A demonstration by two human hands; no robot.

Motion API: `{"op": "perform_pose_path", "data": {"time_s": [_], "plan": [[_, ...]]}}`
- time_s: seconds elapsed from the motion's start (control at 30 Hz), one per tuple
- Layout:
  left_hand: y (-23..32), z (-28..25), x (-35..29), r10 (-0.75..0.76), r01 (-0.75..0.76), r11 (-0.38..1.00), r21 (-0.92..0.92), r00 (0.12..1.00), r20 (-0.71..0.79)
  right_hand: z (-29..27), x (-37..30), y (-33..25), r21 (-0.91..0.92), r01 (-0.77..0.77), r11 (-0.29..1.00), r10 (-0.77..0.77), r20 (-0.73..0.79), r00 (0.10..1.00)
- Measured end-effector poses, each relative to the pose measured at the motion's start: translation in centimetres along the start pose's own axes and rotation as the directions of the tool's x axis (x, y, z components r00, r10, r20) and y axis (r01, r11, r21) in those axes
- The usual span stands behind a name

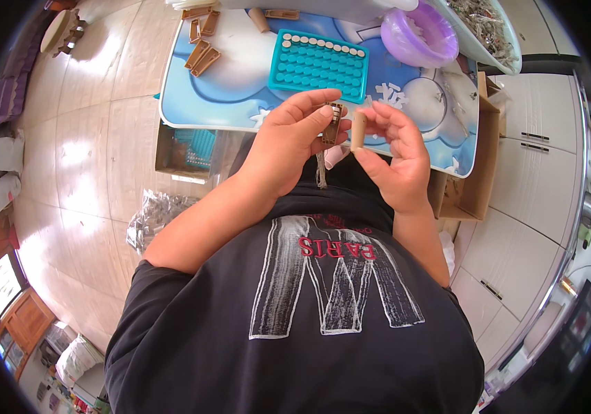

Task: The person assembles small plastic components by hand, taking connectors from storage bins and placing them into an assembly tray.

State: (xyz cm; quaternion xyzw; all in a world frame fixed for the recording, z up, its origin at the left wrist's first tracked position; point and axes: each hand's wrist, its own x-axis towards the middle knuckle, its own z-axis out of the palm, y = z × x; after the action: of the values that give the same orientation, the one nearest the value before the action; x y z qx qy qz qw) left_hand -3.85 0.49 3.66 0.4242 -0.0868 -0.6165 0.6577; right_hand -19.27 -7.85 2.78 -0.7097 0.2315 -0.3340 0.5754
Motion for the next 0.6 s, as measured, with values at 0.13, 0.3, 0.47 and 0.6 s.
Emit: {"op": "perform_pose_path", "data": {"time_s": [0.13, 0.3, 0.47, 0.6], "plan": [[0.0, -0.4, 0.1, 0.045, -0.045, 0.999, 0.002, 0.998, -0.036, -0.6, -0.2, 0.1, 0.477, -0.159, 0.865, 0.197, -0.031, 0.980], [0.2, -0.1, 0.1, 0.061, -0.059, 0.998, 0.020, 0.995, -0.082, -4.2, 1.6, 2.5, -0.758, 0.060, 0.649, -0.228, -0.118, 0.967], [0.1, 0.1, 0.3, 0.105, -0.106, 0.994, -0.004, 0.989, -0.104, -4.3, 1.8, 2.5, -0.912, 0.172, 0.372, -0.287, 0.063, 0.956], [-0.2, 0.2, 0.5, 0.120, -0.124, 0.992, -0.028, 0.988, -0.102, -0.5, 0.5, 0.7, -0.708, 0.206, 0.676, -0.320, -0.031, 0.947]]}}
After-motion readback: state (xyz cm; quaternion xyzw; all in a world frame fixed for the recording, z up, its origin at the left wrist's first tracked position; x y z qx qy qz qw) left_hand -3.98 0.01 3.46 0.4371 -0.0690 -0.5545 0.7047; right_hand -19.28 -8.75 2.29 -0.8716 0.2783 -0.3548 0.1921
